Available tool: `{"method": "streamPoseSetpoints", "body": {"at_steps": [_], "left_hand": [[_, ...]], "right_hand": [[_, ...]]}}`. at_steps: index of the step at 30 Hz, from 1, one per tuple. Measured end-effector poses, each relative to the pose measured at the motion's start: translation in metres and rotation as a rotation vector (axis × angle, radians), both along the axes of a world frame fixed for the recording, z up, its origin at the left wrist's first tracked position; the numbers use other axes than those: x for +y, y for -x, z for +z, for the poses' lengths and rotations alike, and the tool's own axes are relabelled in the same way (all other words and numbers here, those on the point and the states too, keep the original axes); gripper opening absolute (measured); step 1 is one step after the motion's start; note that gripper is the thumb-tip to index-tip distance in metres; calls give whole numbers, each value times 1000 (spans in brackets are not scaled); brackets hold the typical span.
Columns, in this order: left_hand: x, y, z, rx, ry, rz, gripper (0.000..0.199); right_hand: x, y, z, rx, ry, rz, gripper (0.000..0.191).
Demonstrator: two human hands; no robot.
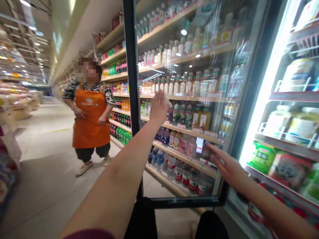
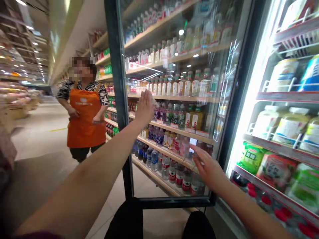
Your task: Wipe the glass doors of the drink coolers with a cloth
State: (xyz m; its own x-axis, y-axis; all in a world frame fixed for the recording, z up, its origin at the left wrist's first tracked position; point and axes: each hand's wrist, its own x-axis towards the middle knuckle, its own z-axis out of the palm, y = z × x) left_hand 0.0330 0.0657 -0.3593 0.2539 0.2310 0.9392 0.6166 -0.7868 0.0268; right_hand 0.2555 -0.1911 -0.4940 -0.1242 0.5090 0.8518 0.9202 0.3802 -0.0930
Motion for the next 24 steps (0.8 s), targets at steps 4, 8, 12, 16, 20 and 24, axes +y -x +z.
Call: {"method": "streamPoseSetpoints", "body": {"at_steps": [4, 8, 12, 16, 20, 24], "left_hand": [[-4, -3, -26, 12, -76, -66, 66], [-4, 8, -36, -35, -161, -68, 68], [-9, 26, -45, -36, -157, -101, 78], [-14, 44, -56, 24, -101, -104, 86], [-12, 50, -47, 17, -190, 24, 70], [-2, 41, -31, 19, -164, 187, 68]], "right_hand": [[114, 67, 77, 22, -159, 265, 51], [192, 127, 121, 47, -164, 294, 58], [209, 138, 110, -19, -211, 301, 53], [206, 117, 102, -123, -227, 280, 35], [200, 63, 120, -211, -254, 241, 36], [195, 4, 130, 6, -412, 36, 56]]}}
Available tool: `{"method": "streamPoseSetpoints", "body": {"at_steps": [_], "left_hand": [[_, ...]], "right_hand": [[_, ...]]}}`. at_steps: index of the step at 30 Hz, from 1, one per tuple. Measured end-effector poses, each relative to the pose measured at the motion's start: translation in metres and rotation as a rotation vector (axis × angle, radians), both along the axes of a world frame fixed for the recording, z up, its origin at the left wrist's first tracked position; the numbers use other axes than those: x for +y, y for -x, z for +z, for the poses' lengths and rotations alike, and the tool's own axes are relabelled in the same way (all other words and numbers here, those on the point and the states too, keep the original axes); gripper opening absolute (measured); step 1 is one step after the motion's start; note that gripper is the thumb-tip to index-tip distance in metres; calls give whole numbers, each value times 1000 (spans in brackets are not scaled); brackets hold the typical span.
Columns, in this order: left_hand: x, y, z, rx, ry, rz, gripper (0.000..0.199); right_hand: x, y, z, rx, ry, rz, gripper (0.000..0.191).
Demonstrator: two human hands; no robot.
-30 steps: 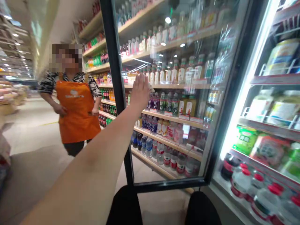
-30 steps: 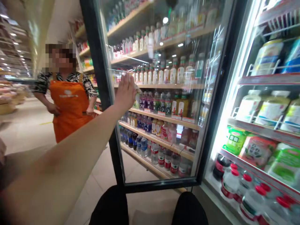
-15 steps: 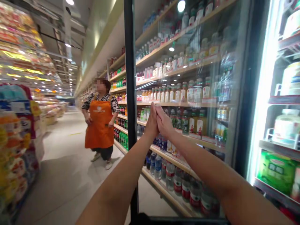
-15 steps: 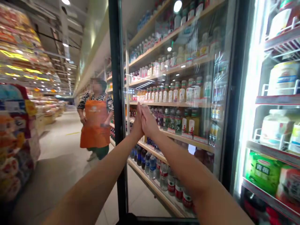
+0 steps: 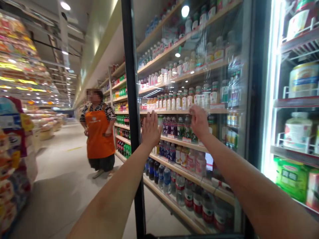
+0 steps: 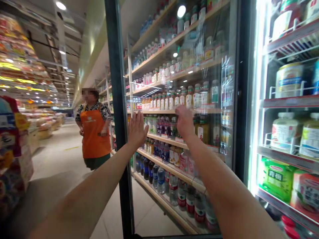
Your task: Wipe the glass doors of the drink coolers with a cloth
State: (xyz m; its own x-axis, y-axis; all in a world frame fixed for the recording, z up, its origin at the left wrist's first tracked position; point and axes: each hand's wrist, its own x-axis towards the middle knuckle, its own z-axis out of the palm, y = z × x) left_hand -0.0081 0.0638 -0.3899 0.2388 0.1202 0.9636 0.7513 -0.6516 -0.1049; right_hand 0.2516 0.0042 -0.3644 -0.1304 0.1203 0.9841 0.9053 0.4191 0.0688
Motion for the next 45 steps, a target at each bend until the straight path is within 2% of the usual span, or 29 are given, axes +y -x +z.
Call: {"method": "streamPoseSetpoints", "body": {"at_steps": [2, 6, 8, 9, 12, 13, 17, 18, 19, 22, 23, 24, 27, 28, 29, 32, 33, 34, 37, 38, 39, 42, 43, 45], "left_hand": [[6, -5, 1, -18, 8, 42, 70], [22, -7, -4, -35, -47, 54, 70], [31, -6, -7, -29, -77, 58, 69], [36, -6, -7, -23, -90, 64, 68], [48, -6, -8, -13, -114, 85, 65], [51, -7, -9, -12, -115, 85, 64], [56, -15, -13, -46, -70, 43, 62], [55, -18, -15, -68, -47, 31, 62], [55, -21, -17, -90, -24, 22, 62], [51, -28, -23, -123, 20, 15, 64], [51, -30, -25, -125, 24, 17, 65], [50, -31, -26, -128, 24, 18, 66], [48, -32, -26, -144, 20, 22, 68], [47, -32, -26, -145, 21, 27, 68], [46, -32, -26, -144, 22, 32, 68], [42, -32, -26, -143, 29, 35, 67], [40, -32, -26, -144, 34, 29, 67], [39, -32, -25, -145, 41, 23, 68], [35, -32, -25, -149, 63, 14, 68], [34, -32, -24, -151, 68, 12, 68], [34, -32, -24, -153, 71, 11, 69], [32, -32, -23, -158, 69, 3, 69], [32, -33, -23, -159, 67, 2, 70], [32, -33, -23, -157, 65, 6, 70]], "right_hand": [[1, -15, -9, 34, -52, -80, 62], [6, -23, -30, -339, 38, -64, 62], [10, -27, -28, -432, 69, -81, 63], [12, -28, -24, -385, 49, -116, 63], [20, -27, -16, -54, -111, -235, 60], [23, -25, -17, -37, -138, -248, 60], [27, -20, -18, -451, 13, -204, 70], [27, -22, -15, -467, 36, -205, 70], [26, -27, -11, -410, 28, -220, 68], [22, -41, -1, -10, -122, -308, 60], [21, -45, -2, 27, -141, -317, 59], [20, -46, -5, -25, -123, -308, 61], [17, -48, -15, -413, 43, -226, 66], [16, -48, -16, -460, 67, -210, 67], [16, -48, -15, -420, 54, -211, 66], [18, -47, -9, -50, -84, -261, 61], [19, -45, -8, 2, -100, -269, 62], [19, -42, -10, -35, -81, -262, 64], [16, -33, -17, -409, 96, -202, 69], [15, -31, -18, -463, 131, -195, 70], [13, -31, -18, -430, 130, -204, 69], [9, -37, -17, -48, -15, -281, 64], [8, -39, -19, 11, -49, -296, 64], [7, -43, -24, -119, -27, -284, 65]]}}
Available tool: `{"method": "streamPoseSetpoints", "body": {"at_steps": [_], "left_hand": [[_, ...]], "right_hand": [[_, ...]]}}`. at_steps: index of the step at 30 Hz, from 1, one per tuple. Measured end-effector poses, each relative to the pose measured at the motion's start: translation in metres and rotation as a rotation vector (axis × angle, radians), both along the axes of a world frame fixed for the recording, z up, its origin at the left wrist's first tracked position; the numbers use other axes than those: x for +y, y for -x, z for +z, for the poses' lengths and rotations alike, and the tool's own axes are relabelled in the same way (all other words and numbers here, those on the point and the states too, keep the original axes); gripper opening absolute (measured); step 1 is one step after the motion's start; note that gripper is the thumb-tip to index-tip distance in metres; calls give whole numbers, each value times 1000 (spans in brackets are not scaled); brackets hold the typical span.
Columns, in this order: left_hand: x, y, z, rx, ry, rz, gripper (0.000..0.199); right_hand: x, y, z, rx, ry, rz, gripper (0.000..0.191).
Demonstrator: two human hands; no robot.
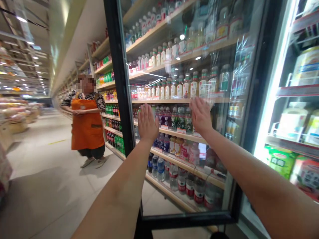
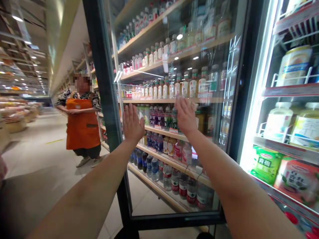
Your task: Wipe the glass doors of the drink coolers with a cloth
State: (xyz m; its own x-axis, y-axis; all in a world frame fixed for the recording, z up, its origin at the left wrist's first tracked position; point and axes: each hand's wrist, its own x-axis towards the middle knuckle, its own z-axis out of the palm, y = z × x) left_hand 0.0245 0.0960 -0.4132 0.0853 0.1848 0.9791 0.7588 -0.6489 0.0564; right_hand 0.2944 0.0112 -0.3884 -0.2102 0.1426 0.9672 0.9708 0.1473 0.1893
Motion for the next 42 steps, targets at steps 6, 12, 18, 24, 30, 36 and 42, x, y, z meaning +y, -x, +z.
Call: {"method": "streamPoseSetpoints", "body": {"at_steps": [6, 12, 18, 24, 30, 36, 42], "left_hand": [[4, 0, 1, 11, 22, 10, 68], [9, 1, -1, 4, 3, 1, 68], [9, 1, -2, 3, 4, -7, 68], [7, 1, -1, 6, -7, 7, 69], [4, 0, -1, 12, 9, 11, 68], [5, 0, -2, 6, -11, 6, 67], [5, 1, -2, 8, -15, -21, 68]], "right_hand": [[3, -9, -1, -51, 27, -10, 61], [6, -2, -2, -246, 107, 27, 63], [8, 0, 13, 143, -76, 6, 60], [4, 10, 8, -269, 220, 35, 67], [9, 17, 9, -9, 56, 1, 67], [10, 30, 9, -193, 126, 47, 66], [10, 39, 10, -179, 151, 15, 69]]}}
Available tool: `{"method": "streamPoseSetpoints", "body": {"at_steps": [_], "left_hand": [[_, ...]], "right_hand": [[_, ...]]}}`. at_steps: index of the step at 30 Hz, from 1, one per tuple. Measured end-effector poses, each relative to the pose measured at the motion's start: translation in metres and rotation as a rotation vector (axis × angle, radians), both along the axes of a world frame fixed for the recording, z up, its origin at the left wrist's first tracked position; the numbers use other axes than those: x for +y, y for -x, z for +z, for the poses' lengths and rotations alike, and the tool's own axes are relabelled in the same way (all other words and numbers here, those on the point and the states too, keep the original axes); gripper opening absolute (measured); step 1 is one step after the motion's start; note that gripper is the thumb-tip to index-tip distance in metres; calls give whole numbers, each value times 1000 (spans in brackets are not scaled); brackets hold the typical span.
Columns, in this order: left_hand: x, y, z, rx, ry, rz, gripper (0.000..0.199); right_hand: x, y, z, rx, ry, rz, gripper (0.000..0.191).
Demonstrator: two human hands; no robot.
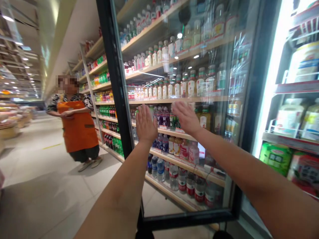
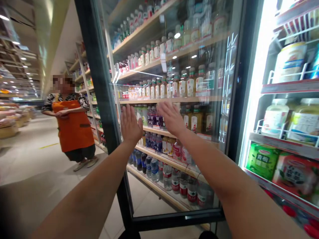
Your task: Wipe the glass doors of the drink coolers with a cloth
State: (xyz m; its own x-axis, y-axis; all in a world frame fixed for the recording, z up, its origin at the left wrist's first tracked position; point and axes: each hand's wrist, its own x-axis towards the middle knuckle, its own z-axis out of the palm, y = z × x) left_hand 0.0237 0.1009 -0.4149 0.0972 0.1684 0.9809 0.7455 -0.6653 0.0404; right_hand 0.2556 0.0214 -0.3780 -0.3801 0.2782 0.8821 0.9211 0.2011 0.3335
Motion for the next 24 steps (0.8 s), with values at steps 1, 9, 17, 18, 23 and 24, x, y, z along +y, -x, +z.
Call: {"method": "streamPoseSetpoints", "body": {"at_steps": [1, 9, 17, 18, 23, 24], "left_hand": [[1, 0, 0, -1, -5, -2, 68], [3, 0, 0, -8, -5, -10, 69], [1, 0, 1, -19, 9, -16, 69], [0, 0, 1, -18, 10, -18, 69], [0, 1, 1, -17, 3, -17, 69], [-1, 1, 1, -18, 3, -16, 69]], "right_hand": [[-1, 0, -1, -94, 64, 18, 70], [-10, -24, 16, 203, -127, -56, 57], [-16, -46, 15, 248, -137, -65, 61], [-16, -45, 13, 228, -125, -57, 62], [-12, -33, 10, -74, 62, 19, 64], [-12, -31, 15, -1, 14, 2, 61]]}}
